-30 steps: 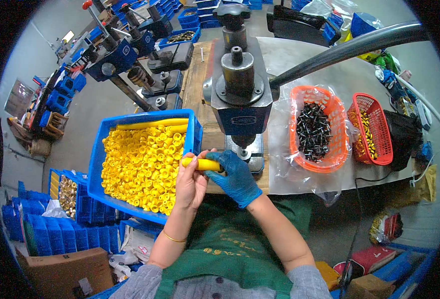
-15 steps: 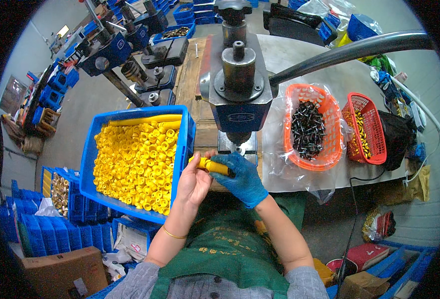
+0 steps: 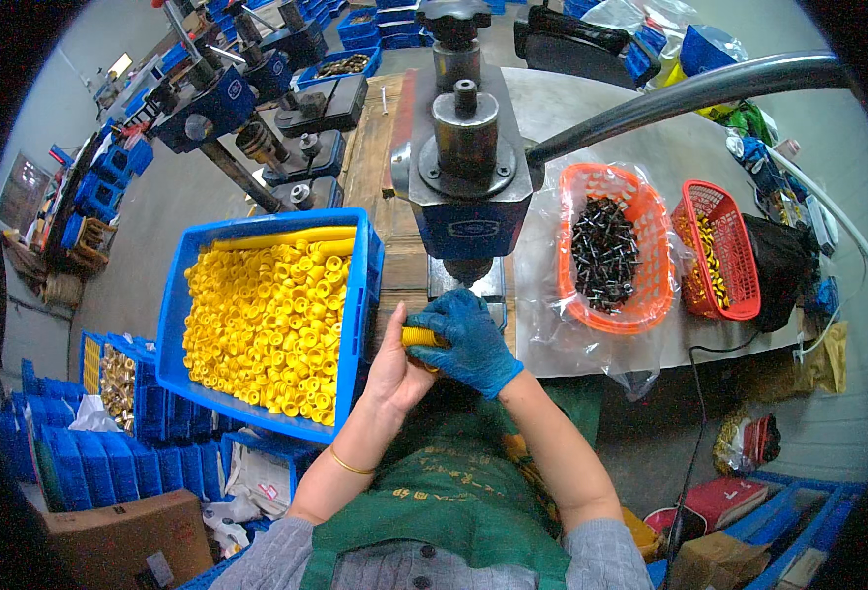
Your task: The person inserts black components into yellow plastic parts using a manual press.
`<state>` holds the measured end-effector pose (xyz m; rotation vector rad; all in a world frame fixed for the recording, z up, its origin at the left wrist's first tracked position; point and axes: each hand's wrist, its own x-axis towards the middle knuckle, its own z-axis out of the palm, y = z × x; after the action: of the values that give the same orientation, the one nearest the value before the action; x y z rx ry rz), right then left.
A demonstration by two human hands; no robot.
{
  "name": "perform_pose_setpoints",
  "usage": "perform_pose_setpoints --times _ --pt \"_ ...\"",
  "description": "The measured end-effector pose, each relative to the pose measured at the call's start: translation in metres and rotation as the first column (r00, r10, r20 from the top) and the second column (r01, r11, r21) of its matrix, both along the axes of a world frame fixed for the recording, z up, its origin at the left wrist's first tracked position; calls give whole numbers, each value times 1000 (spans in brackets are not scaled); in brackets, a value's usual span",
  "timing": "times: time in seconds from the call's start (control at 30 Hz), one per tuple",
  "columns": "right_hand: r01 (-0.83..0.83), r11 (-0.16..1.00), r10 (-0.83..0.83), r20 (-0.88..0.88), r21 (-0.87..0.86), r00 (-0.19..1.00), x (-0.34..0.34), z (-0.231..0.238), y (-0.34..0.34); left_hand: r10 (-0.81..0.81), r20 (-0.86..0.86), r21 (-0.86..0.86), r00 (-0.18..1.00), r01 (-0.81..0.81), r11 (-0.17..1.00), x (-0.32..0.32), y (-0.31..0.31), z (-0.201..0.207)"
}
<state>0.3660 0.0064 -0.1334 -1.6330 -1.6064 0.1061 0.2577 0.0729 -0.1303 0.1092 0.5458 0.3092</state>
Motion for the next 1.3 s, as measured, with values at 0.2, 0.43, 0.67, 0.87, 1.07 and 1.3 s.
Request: perform_pose_setpoints --times 0.2,0.43,0.67,0.87,1.07,1.3 --pt "-48 995 12 -356 -91 935 -6 -3 -4 83 -101 35 991 -80 996 1 5 -25" --pt "-89 995 60 -406 -54 912 2 -27 -3 -41 -49 68 998 45 997 1 10 -21" --pt "-123 986 70 -400 -111 914 7 -19 -3 -101 26 200 995 94 975 0 13 -23" --pt "-202 964 66 -584 -171 809 8 -14 -7 -122 -32 259 992 126 958 4 17 -17" --pt "-274 939 100 -593 -210 799 17 -26 -9 -174 -83 288 981 191 939 7 18 -8" --pt "-105 985 -30 -745 -133 667 15 -24 -17 -139 -209 357 968 207 911 21 24 -17"
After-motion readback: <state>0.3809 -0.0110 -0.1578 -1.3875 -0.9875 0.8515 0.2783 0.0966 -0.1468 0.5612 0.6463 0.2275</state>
